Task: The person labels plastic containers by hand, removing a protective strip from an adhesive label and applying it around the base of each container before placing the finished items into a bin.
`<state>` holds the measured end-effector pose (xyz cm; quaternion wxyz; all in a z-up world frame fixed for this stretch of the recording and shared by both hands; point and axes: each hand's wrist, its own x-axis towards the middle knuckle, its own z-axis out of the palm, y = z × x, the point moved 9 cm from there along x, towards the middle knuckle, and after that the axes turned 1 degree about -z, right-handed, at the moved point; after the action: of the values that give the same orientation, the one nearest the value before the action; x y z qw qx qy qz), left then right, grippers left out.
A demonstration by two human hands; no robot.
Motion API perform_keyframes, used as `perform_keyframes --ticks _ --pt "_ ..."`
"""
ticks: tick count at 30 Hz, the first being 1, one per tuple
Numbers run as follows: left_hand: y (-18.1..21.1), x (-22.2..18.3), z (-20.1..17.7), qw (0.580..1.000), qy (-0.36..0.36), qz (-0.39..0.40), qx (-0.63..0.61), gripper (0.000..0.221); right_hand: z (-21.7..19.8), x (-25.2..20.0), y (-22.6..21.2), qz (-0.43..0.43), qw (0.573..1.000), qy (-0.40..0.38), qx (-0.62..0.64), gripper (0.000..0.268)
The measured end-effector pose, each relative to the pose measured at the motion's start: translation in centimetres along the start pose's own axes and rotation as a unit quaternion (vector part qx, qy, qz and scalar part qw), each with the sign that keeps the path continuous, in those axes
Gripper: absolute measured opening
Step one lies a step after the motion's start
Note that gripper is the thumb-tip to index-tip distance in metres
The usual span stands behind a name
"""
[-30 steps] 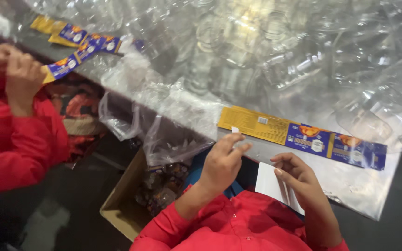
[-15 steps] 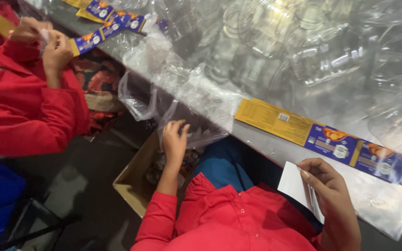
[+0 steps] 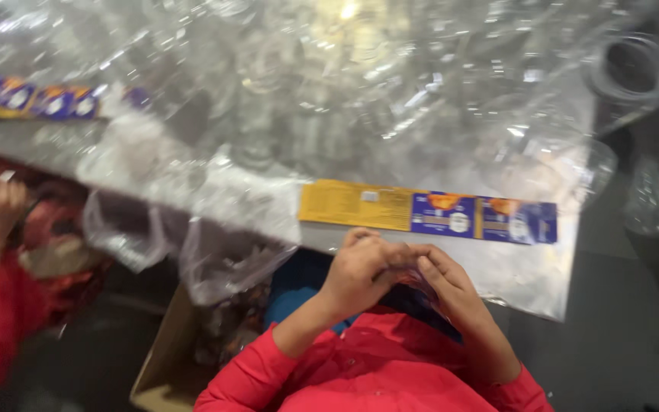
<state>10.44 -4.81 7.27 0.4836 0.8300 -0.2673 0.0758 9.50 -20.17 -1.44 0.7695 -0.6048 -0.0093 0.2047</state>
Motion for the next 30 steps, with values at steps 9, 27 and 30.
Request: perform_keyframes --ticks 9,27,30 --pt "-4.2 8.1 9.5 1.0 -0.002 -0.025 -0.012 0.078 -9.6 -6.4 -8.1 -0.095 0.843 0.274 -0.453 0.023" --pt "-9.3 6.3 1.1 0.952 -0.053 -0.163 -0.253 0.081 -13.4 -16.9 -12.7 -0.452 0.777 0.393 -0.193 0.021" --pt "-9.7 1.6 0.1 0.871 -0.16 -0.232 -0.402 0.084 -12.8 -14.5 -11.9 -0.387 0.863 0.299 -0.126 0.015"
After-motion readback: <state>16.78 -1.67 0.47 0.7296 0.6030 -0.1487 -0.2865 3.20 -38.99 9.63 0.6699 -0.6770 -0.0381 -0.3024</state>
